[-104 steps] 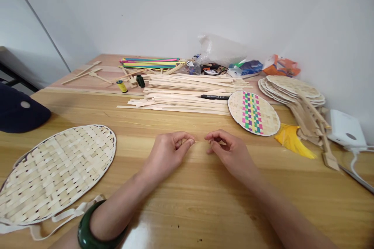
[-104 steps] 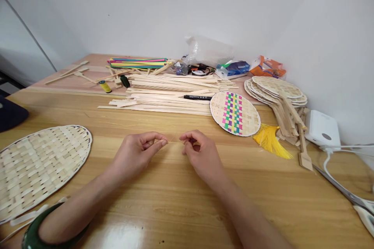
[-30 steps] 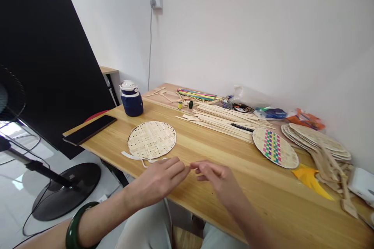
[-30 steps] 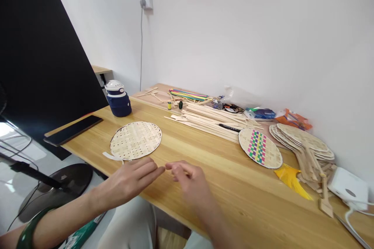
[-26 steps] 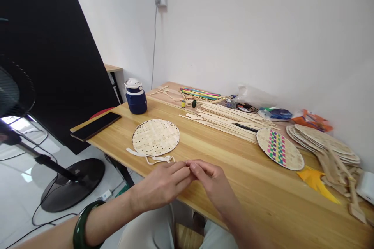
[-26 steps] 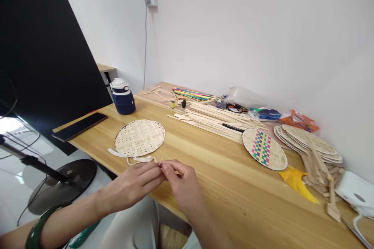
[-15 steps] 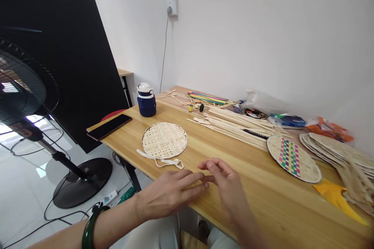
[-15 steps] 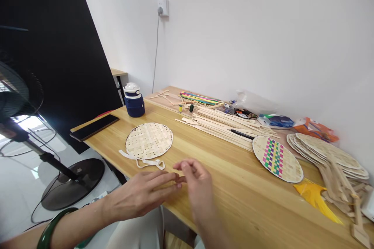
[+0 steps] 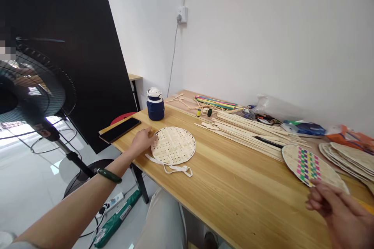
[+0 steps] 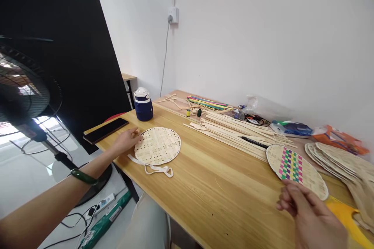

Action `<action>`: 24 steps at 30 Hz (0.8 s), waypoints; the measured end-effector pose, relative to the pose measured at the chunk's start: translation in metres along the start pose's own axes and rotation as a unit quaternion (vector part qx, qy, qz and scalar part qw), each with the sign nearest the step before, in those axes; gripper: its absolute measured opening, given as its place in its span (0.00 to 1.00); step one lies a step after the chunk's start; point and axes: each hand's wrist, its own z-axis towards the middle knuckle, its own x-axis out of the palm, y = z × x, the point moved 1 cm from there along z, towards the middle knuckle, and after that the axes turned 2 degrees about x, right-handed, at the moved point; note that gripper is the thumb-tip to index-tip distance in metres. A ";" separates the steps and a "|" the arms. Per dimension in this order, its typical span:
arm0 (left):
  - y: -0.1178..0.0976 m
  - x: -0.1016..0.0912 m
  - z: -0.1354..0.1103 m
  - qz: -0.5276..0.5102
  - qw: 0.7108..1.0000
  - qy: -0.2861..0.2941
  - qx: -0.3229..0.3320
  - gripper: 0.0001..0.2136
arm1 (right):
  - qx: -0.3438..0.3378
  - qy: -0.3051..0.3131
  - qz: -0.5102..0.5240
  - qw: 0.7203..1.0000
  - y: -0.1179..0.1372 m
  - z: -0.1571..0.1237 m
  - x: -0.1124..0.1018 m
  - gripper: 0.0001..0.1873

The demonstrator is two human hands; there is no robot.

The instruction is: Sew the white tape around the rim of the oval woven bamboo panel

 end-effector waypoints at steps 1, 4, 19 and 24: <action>-0.003 0.003 0.003 -0.010 1.000 0.010 -0.007 0.20 | 0.031 -0.002 0.012 0.999 0.000 -0.011 0.011 0.14; -0.012 0.007 0.010 -0.050 0.997 0.030 -0.042 0.16 | 0.086 0.028 0.020 0.996 0.002 -0.034 0.040 0.18; -0.083 -0.032 -0.046 -0.461 0.864 0.185 -0.078 0.09 | 0.055 0.189 -0.042 0.979 0.011 -0.041 0.075 0.17; -0.112 -0.017 -0.080 -0.497 0.793 0.350 -0.041 0.10 | 0.035 0.311 -0.019 0.949 0.038 -0.052 0.090 0.13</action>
